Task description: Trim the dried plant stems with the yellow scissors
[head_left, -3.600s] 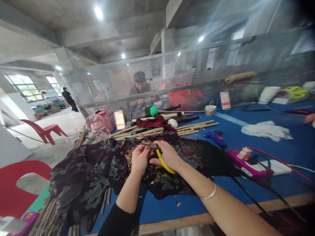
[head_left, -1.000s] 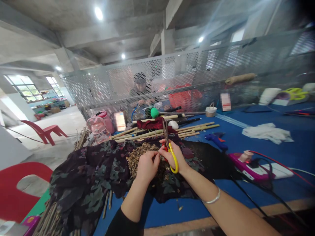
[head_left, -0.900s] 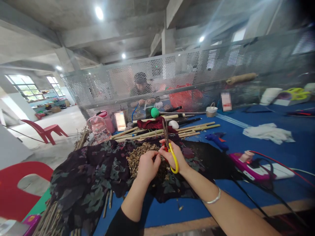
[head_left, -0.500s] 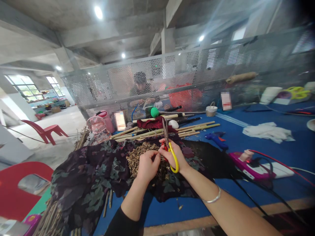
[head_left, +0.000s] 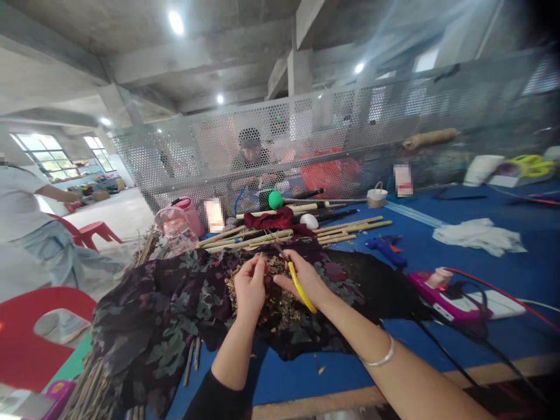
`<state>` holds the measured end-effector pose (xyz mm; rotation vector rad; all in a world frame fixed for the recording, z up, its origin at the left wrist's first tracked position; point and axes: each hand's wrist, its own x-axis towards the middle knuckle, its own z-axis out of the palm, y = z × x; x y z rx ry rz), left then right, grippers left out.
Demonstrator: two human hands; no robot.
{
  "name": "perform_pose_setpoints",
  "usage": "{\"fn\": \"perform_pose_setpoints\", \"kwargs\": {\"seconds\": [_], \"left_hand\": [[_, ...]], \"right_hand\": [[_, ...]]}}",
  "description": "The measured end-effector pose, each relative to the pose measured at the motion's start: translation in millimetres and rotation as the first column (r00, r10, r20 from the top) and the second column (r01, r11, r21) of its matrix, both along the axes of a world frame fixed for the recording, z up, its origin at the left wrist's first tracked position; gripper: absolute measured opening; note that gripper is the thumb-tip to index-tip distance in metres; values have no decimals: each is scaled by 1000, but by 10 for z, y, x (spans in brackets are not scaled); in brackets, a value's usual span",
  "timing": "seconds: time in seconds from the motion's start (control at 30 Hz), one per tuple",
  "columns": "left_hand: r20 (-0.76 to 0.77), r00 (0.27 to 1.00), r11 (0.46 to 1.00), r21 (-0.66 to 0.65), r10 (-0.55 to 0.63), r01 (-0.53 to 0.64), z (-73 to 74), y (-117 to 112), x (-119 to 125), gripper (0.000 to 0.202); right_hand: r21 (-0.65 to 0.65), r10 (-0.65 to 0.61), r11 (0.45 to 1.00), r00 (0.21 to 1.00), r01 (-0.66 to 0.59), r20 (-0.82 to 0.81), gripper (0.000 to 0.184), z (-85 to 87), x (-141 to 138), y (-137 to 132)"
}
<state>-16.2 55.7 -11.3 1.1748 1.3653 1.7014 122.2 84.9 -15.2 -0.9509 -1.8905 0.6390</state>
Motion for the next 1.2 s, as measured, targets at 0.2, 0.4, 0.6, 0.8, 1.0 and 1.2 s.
{"fn": "perform_pose_setpoints", "kwargs": {"seconds": [0.2,0.4,0.6,0.8,1.0,1.2], "left_hand": [[-79,996,999,32,-38,40,26,-23,-4,27],[-233,972,998,35,-40,50,-8,-46,11,25],[-230,971,996,34,-70,79,5,-70,12,24],[-354,935,998,66,22,1,35,-81,4,20],[-412,909,993,119,58,-9,82,-108,29,22],[-285,958,997,74,21,0,41,-53,14,23]], "right_hand": [[145,2,989,976,-35,219,64,-54,-24,-15],[160,11,986,963,-57,270,72,-79,7,6],[179,18,982,966,-66,258,72,-49,17,6],[126,19,991,970,-51,243,66,-5,31,-2],[113,37,992,980,-60,197,56,-31,17,16],[67,34,996,967,-52,252,55,35,16,-31]]}}
